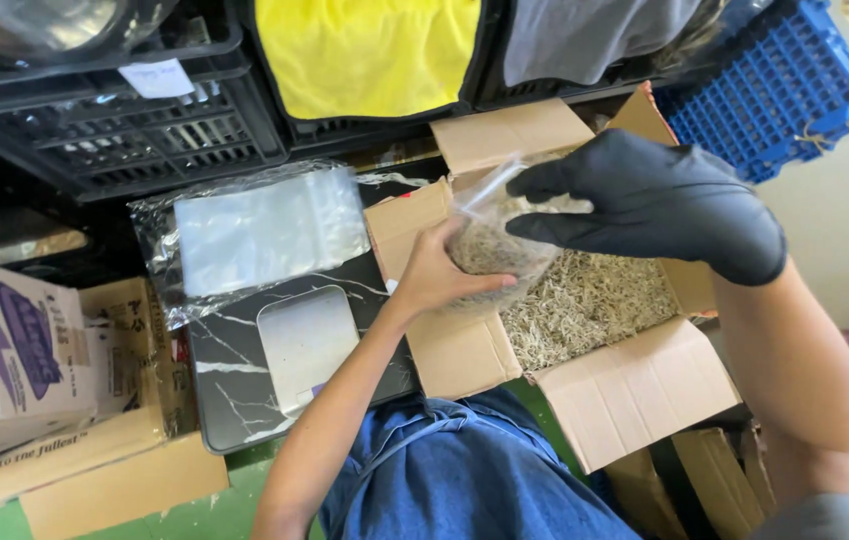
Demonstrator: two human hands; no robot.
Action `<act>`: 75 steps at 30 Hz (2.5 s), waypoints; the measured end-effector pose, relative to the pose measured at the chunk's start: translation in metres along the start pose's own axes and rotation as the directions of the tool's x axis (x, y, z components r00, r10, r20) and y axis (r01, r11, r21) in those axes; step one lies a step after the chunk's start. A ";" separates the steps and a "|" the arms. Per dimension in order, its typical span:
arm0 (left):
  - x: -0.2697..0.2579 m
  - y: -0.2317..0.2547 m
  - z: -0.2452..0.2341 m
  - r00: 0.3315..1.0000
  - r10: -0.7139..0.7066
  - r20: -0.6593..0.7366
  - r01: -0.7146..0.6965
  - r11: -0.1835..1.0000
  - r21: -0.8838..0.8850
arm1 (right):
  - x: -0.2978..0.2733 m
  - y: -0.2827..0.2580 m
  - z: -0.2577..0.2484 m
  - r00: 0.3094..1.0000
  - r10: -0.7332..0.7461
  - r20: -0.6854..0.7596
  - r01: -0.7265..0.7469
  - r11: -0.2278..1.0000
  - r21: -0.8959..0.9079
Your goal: The person uses a plastic container to scoop dried ingredients from a box, weighs them on a digital scale, and transfers them into plastic bags.
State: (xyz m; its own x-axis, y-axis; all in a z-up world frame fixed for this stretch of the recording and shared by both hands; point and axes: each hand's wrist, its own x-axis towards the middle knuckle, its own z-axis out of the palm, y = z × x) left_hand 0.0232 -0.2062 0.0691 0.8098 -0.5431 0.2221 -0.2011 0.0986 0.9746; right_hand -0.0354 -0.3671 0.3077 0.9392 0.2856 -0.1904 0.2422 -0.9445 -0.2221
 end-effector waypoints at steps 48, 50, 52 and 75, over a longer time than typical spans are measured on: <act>-0.023 0.038 -0.060 0.999 0.046 -0.011 -0.043 0.979 0.200 | 0.046 -0.032 -0.028 0.941 -0.331 0.067 0.315 0.931 0.186; -0.043 0.035 -0.081 0.991 0.121 -0.051 -0.109 0.975 0.192 | 0.055 -0.052 -0.036 0.892 -0.450 -0.040 0.446 0.862 0.239; -0.066 0.037 -0.098 0.984 0.082 -0.156 -0.054 0.982 0.180 | 0.069 -0.067 -0.027 0.873 -0.483 -0.058 0.482 0.841 0.246; -0.220 -0.029 -0.166 0.831 -0.012 -0.557 0.121 0.980 0.160 | 0.145 -0.125 0.154 0.938 -0.270 -0.219 0.324 0.450 0.832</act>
State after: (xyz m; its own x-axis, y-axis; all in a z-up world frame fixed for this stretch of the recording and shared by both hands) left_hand -0.0578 0.0485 -0.0035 0.9819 0.0121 0.1893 -0.1871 -0.1025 0.9770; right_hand 0.0325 -0.1826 0.1606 0.8687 0.4870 0.0908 0.2105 -0.1971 -0.9575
